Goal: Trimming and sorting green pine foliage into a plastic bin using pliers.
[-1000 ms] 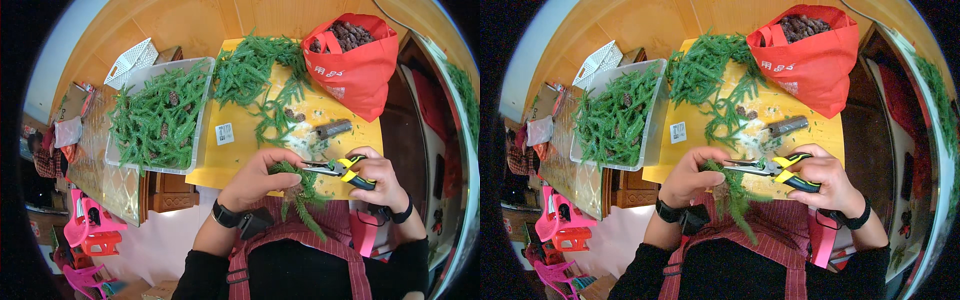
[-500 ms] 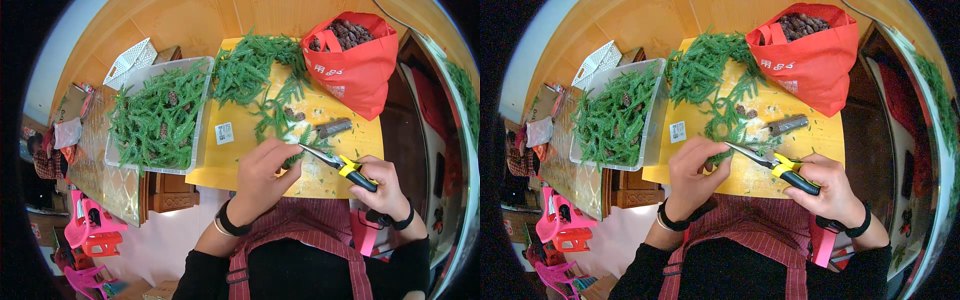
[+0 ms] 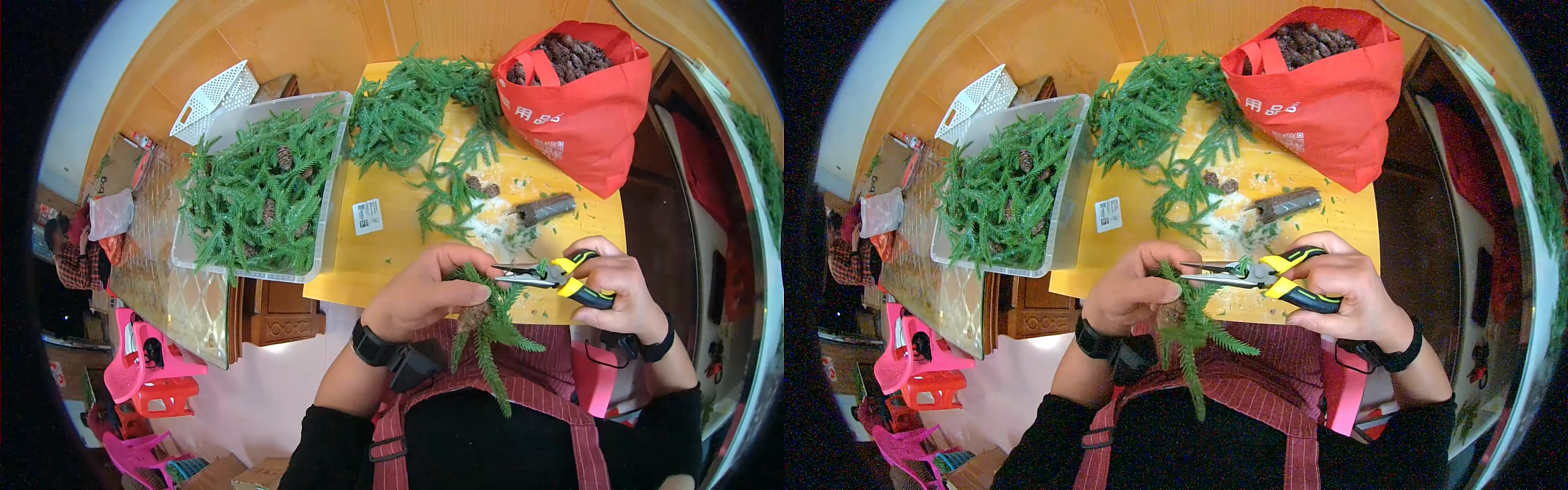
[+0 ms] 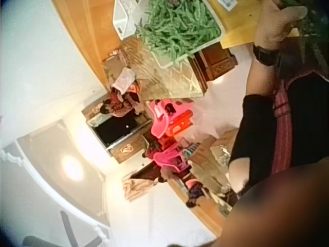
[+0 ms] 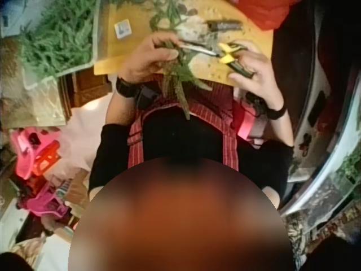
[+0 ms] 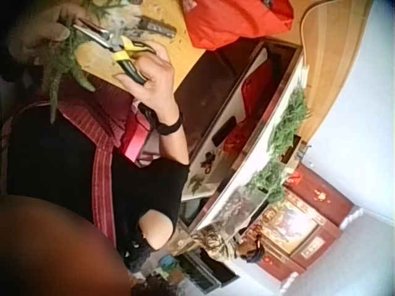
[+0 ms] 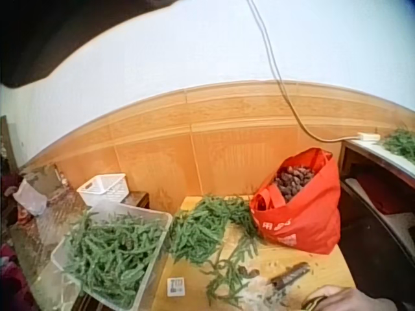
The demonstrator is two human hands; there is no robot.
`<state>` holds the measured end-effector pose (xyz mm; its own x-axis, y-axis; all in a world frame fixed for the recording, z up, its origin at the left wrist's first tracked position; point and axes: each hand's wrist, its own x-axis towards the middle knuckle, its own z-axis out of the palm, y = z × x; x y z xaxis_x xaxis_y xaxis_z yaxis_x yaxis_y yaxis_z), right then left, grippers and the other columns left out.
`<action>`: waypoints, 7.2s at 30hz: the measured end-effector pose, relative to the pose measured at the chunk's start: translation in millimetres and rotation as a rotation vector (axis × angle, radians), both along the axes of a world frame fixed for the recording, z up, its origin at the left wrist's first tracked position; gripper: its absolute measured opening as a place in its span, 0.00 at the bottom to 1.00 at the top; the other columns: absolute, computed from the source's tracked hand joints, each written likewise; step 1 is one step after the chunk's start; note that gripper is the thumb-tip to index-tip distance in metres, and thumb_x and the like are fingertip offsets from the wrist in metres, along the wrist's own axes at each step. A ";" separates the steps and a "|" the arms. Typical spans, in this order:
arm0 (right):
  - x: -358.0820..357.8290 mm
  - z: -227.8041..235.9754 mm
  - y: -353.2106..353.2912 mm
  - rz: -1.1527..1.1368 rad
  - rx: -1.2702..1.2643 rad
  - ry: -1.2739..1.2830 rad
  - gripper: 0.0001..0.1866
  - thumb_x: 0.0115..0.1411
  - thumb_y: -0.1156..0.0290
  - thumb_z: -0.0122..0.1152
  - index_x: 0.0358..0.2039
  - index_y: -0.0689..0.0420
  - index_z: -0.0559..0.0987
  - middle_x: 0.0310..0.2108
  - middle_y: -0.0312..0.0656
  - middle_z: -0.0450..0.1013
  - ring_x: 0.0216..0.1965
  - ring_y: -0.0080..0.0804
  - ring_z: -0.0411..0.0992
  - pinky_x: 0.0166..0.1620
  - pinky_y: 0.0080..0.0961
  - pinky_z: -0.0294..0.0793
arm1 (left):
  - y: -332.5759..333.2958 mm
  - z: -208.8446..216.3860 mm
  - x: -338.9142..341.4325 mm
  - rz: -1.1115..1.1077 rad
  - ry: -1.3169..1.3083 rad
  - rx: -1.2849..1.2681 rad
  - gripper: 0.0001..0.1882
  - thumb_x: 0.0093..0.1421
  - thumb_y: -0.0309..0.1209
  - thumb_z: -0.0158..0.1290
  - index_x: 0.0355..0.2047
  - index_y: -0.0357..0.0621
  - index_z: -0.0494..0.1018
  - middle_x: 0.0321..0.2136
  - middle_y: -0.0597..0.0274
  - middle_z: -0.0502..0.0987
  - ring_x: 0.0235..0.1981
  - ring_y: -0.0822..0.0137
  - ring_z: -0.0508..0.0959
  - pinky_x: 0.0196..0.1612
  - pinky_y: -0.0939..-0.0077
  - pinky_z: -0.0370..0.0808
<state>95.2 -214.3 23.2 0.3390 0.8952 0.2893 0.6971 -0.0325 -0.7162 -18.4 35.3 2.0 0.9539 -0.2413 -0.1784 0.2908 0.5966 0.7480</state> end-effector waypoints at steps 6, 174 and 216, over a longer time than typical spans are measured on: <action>-2.4 1.9 2.3 -0.007 0.031 -0.038 0.15 0.40 0.64 0.68 0.17 0.60 0.72 0.27 0.42 0.73 0.37 0.44 0.69 0.40 0.32 0.68 | 2.1 2.6 1.9 -0.108 0.017 -0.004 0.14 0.42 0.21 0.54 0.33 0.37 0.71 0.32 0.60 0.72 0.32 0.70 0.73 0.37 0.80 0.69; 27.6 62.4 0.4 0.276 -0.637 1.164 0.15 0.51 0.64 0.61 0.21 0.64 0.74 0.21 0.40 0.72 0.16 0.17 0.63 0.22 0.16 0.62 | 7.1 24.5 -2.1 0.289 -0.944 0.800 0.13 0.36 0.18 0.60 0.27 0.40 0.76 0.25 0.60 0.75 0.26 0.67 0.74 0.29 0.78 0.69; 1.1 89.4 4.0 0.343 -0.530 0.526 0.11 0.54 0.68 0.57 0.35 0.61 0.78 0.30 0.42 0.74 0.33 0.31 0.70 0.40 0.24 0.67 | 14.2 31.9 -11.7 0.406 -0.942 0.986 0.11 0.40 0.21 0.59 0.28 0.43 0.75 0.26 0.63 0.75 0.28 0.66 0.73 0.31 0.76 0.69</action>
